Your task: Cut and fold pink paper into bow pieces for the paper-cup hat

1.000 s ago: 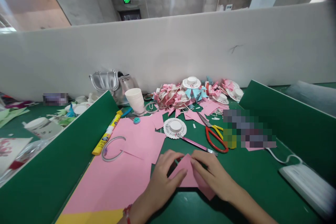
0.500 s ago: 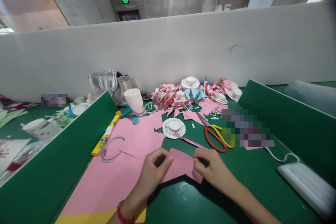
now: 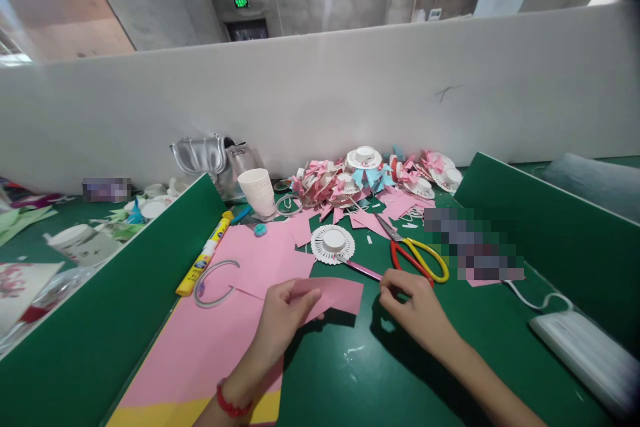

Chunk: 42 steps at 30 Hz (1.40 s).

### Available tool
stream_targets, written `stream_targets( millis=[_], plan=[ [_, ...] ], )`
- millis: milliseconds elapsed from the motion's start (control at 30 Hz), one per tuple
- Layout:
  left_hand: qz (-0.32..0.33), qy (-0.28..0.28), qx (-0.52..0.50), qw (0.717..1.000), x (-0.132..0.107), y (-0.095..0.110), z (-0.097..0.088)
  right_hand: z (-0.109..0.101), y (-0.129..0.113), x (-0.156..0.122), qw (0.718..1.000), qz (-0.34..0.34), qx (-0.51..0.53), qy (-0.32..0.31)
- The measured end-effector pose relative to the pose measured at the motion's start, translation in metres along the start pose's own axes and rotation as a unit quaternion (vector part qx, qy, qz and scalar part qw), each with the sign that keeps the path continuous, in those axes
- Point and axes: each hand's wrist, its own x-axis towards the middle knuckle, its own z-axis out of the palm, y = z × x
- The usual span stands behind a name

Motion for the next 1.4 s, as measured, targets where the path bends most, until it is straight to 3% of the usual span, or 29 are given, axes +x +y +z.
stream_targets(
  millis=[100, 300, 400, 500, 633, 767, 967, 1133, 1233, 1400],
  plan=[
    [-0.002, -0.046, 0.003, 0.999, -0.002, -0.004, 0.004, 0.002, -0.001, 0.001, 0.999, 0.006, 0.045, 0.013],
    [-0.007, -0.121, 0.019, 0.992, -0.012, -0.002, 0.017, 0.011, -0.008, -0.002, 0.99, 0.021, 0.123, -0.061],
    [0.048, -0.143, 0.05, 0.987, -0.013, 0.002, 0.015, 0.011, -0.01, -0.003, 0.988, 0.02, 0.133, -0.079],
    [0.111, -0.139, 0.105, 0.978, -0.012, 0.003, 0.014, 0.011, -0.013, -0.006, 0.984, 0.006, 0.134, -0.116],
    [0.107, -0.135, 0.127, 0.977, -0.011, 0.0, 0.023, 0.014, -0.017, -0.01, 0.984, -0.017, 0.115, -0.136],
    [0.101, -0.113, 0.132, 0.98, -0.01, -0.005, 0.027, 0.016, -0.014, -0.009, 0.988, -0.013, 0.095, -0.117],
    [0.084, -0.11, 0.073, 0.988, -0.003, -0.007, 0.006, 0.011, -0.008, -0.004, 0.992, 0.006, 0.091, -0.09],
    [0.066, -0.064, -0.005, 0.996, 0.002, 0.001, -0.006, 0.005, -0.008, -0.001, 0.987, 0.04, 0.122, -0.095],
    [0.086, -0.064, 0.007, 0.994, -0.001, 0.002, 0.003, 0.006, -0.01, -0.002, 0.982, 0.037, 0.146, -0.115],
    [0.179, -0.071, 0.093, 0.977, -0.011, 0.0, 0.022, 0.011, -0.01, -0.005, 0.98, 0.029, 0.161, -0.115]
  ],
)
